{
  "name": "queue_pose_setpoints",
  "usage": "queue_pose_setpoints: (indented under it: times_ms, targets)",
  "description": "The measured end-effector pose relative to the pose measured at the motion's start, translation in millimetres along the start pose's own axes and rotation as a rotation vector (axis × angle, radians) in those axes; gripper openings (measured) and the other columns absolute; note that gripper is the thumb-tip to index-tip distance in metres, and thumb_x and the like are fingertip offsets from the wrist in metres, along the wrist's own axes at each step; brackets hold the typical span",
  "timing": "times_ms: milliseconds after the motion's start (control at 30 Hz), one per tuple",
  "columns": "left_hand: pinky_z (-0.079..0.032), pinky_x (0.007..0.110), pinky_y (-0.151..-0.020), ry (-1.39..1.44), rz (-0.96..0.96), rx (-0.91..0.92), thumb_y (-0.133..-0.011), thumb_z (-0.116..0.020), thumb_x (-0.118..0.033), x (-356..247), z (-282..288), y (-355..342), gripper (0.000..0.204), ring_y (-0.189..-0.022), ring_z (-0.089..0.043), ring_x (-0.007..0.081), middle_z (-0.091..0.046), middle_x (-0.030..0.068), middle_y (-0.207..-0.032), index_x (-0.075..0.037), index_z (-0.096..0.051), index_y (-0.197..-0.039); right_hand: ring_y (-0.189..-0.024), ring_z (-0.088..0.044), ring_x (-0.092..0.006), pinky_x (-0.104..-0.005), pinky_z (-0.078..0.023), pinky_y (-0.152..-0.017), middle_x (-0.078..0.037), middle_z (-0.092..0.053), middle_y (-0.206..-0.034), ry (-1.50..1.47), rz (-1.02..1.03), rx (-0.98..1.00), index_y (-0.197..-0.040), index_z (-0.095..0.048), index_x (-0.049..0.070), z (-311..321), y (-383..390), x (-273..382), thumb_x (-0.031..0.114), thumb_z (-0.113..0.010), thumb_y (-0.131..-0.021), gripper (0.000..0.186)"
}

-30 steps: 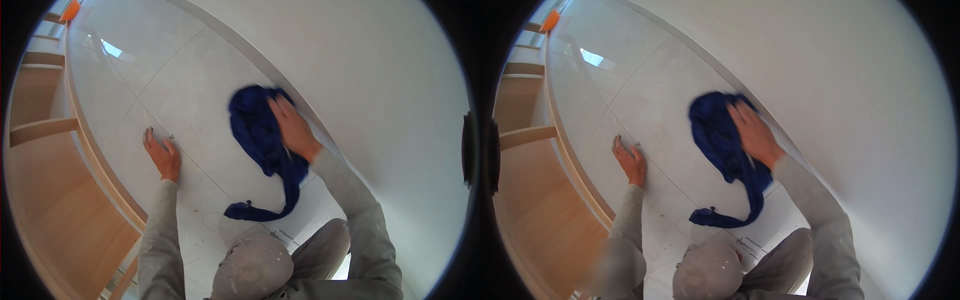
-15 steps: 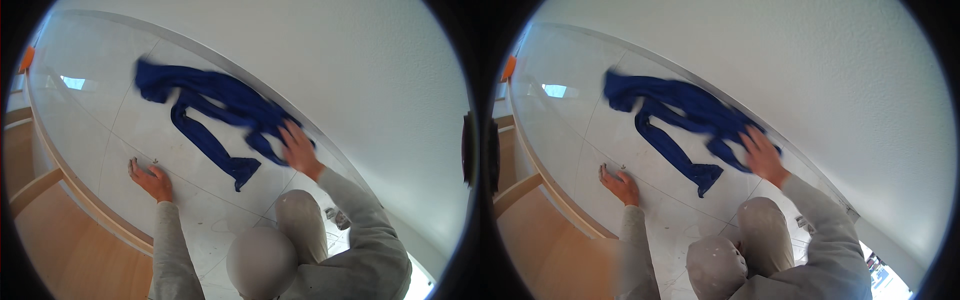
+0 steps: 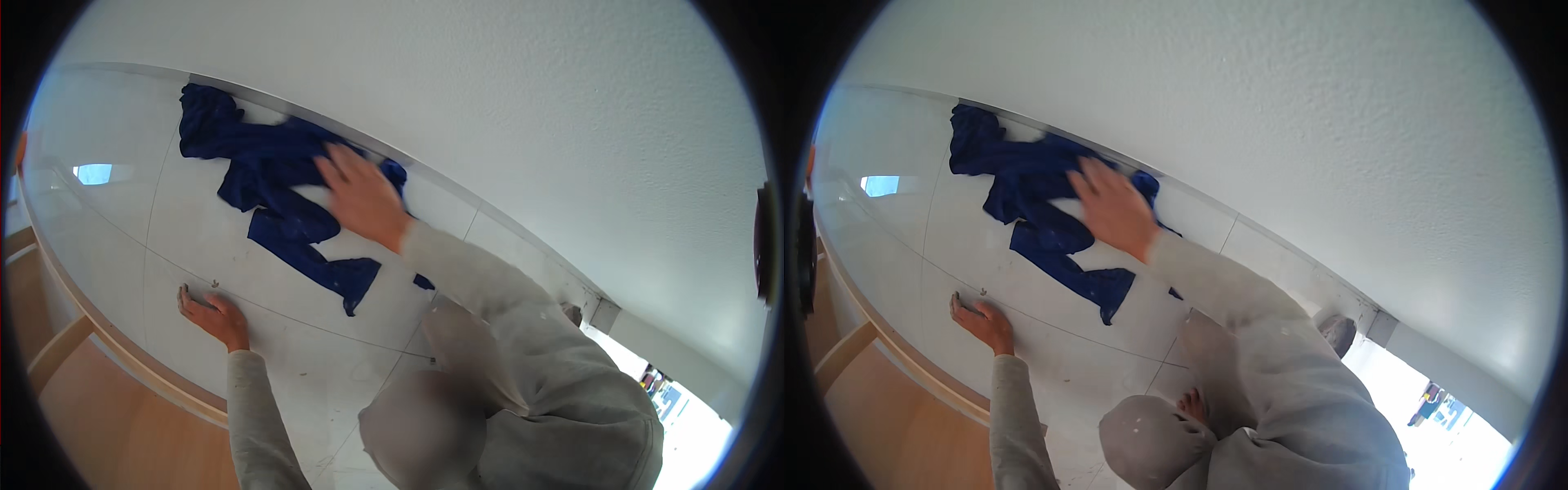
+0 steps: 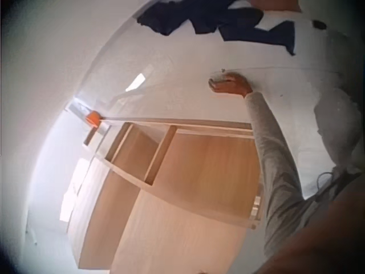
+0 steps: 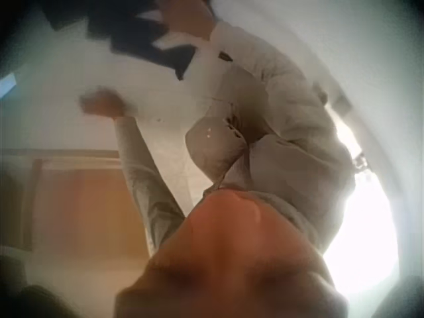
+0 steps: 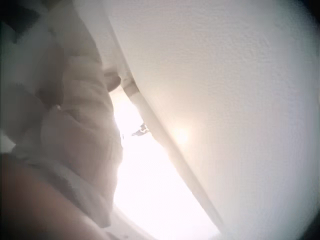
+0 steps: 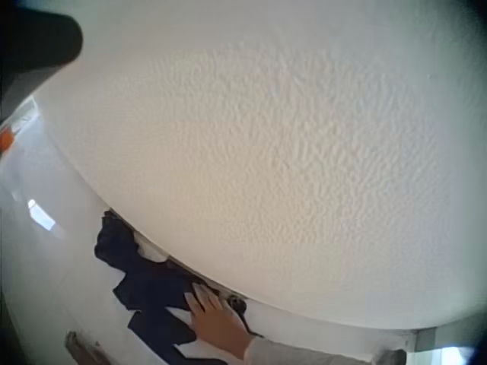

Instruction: The person applies grout to the gaps between floor tiles using a small handheld scraper and a bowl of mixture, then wipes the excess away with a blue cloth.

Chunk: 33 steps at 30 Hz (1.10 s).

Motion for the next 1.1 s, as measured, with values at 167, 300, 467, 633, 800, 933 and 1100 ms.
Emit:
queue_pose_setpoints:
  times_ms: [167, 300, 467, 633, 800, 933, 1100]
  targets:
    - [-0.034, 0.052, -0.118, -0.012, -0.023, -0.017, -0.102, -0.045, -0.015, -37, -11, -6, 0.050, -0.139, -0.040, 0.0439, -0.042, 0.0281, -0.148, 0.008, -0.041, -0.146, -0.141, -0.044, -0.0407, -0.0499, -0.038, -0.117, -0.027, -0.046, -0.150, 0.120, -0.208, 0.363, -0.144, -0.051, -0.007, 81, 146, -69, 0.024, -0.062, -0.092, 0.061]
    - [-0.035, 0.051, -0.117, 0.003, 0.002, -0.018, -0.103, -0.046, -0.015, -30, -10, 1, 0.049, -0.138, -0.041, 0.0439, -0.044, 0.0280, -0.147, 0.008, -0.042, -0.145, -0.138, -0.043, -0.0401, -0.0502, -0.037, -0.115, -0.029, -0.048, -0.145, 0.153, -0.222, 0.238, -0.139, -0.054, -0.008, 59, 125, -40, 0.028, -0.063, -0.092, 0.060]
    - [-0.035, 0.051, -0.116, -0.010, 0.006, -0.044, -0.102, -0.047, -0.015, -29, -9, -4, 0.049, -0.137, -0.042, 0.0445, -0.044, 0.0282, -0.146, 0.008, -0.042, -0.145, -0.130, -0.050, -0.0380, -0.0470, -0.040, -0.112, -0.025, -0.051, -0.145, -0.154, 0.106, 0.203, -0.132, -0.061, -0.006, 26, 15, -38, 0.031, -0.066, -0.091, 0.056]
    - [-0.035, 0.052, -0.116, 0.055, -0.066, -0.085, -0.101, -0.047, -0.012, -9, -19, 0, 0.047, -0.136, -0.042, 0.0456, -0.046, 0.0291, -0.143, 0.008, -0.045, -0.143, -0.143, -0.042, -0.0403, -0.0478, -0.036, -0.119, -0.025, -0.040, -0.158, -0.219, 0.068, 0.037, -0.147, -0.051, 0.002, 14, 4, -24, 0.030, -0.067, -0.093, 0.063]
    - [-0.033, 0.052, -0.117, 0.020, -0.020, -0.051, -0.101, -0.047, -0.012, -2, -13, 9, 0.048, -0.137, -0.042, 0.0448, -0.044, 0.0291, -0.145, 0.008, -0.043, -0.144, -0.149, -0.036, -0.0429, -0.0507, -0.033, -0.122, -0.027, -0.035, -0.161, -0.090, -0.121, 0.440, -0.153, -0.044, 0.006, 93, 196, -93, 0.028, -0.065, -0.094, 0.066]
    - [-0.031, 0.051, -0.119, -0.034, 0.018, -0.034, -0.101, -0.049, -0.012, -31, -11, -2, 0.051, -0.140, -0.038, 0.0446, -0.041, 0.0282, -0.149, 0.006, -0.040, -0.147, -0.143, -0.038, -0.0524, -0.0536, -0.036, -0.118, -0.036, -0.037, -0.154, 0.035, -0.025, 0.424, -0.139, -0.053, -0.007, 84, 215, -113, 0.034, -0.070, -0.087, 0.068]
    - [-0.028, 0.052, -0.119, 0.074, 0.064, 0.032, -0.100, -0.050, -0.014, -23, -11, -4, 0.052, -0.141, -0.036, 0.0451, -0.040, 0.0276, -0.151, 0.007, -0.039, -0.147, -0.138, -0.042, -0.0515, -0.0523, -0.039, -0.115, -0.038, -0.043, -0.147, -0.034, -0.046, 0.331, -0.128, -0.058, -0.013, 24, 51, -41, 0.037, -0.071, -0.088, 0.066]
Point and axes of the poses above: each hand's wrist, its own y-axis away from the middle knuckle, its own z-axis out of the back of the hand, x = y × z, the point moved 2 cm from there along -y, towards the middle knuckle
